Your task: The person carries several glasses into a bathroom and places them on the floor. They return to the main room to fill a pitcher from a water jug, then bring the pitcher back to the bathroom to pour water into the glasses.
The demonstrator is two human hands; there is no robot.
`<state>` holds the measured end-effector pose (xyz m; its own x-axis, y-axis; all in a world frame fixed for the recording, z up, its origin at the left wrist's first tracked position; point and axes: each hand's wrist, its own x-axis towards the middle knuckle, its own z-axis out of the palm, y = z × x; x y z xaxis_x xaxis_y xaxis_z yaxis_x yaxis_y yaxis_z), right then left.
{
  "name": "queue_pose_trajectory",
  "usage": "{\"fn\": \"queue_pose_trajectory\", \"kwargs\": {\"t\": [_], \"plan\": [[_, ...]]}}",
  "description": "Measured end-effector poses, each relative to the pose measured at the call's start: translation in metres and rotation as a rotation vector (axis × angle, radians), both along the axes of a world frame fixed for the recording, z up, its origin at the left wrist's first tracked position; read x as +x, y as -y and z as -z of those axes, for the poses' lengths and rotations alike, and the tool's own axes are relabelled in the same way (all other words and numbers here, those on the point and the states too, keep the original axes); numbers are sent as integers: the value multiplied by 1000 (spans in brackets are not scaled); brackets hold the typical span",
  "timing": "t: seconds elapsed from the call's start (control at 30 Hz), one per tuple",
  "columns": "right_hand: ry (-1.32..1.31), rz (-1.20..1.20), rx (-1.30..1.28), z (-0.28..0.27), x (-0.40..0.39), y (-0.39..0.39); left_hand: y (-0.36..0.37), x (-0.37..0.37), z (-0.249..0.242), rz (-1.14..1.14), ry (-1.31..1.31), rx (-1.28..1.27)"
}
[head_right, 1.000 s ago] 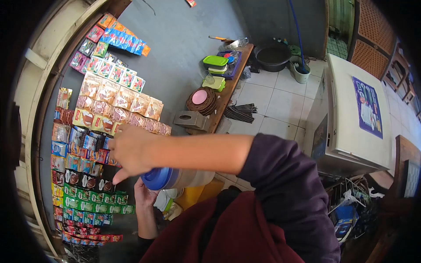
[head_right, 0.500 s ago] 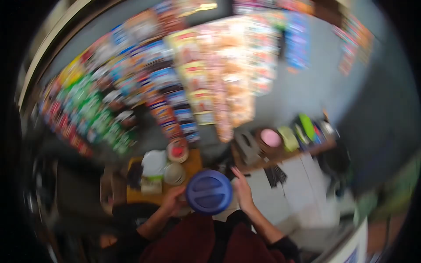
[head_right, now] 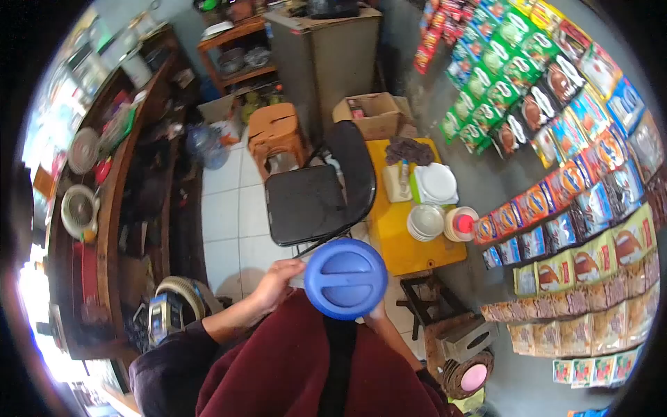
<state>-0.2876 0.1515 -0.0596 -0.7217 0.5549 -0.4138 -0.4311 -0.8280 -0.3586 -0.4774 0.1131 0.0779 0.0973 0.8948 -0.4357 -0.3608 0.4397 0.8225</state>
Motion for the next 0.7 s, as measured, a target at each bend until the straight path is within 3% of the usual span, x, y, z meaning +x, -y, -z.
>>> {"fn": "queue_pose_trajectory", "kwargs": {"t": [0.07,0.17,0.3,0.33,0.43,0.5,0.6,0.7], "plan": [[-110,-93,-55,6,-10,13,29,-11,-13,-286,135,-60],[-279,-182,-138,4,-49,13,70,-35,-13,-484,0,-48],[-8,-456,24,-21,-94,14,104,-59,-18,-627,-41,-29],[44,-499,6,-42,-101,15,111,-65,-14,-651,-28,-7],[116,-647,-84,-37,-136,4,123,-85,-14,-744,-17,14],[115,-690,-99,-32,-159,-2,124,-101,-13,-791,-27,-29],[350,-672,7,-68,-200,-11,119,-140,-9,-793,26,-4],[316,-749,28,-61,-251,-32,109,-188,-5,-822,68,9]]}}
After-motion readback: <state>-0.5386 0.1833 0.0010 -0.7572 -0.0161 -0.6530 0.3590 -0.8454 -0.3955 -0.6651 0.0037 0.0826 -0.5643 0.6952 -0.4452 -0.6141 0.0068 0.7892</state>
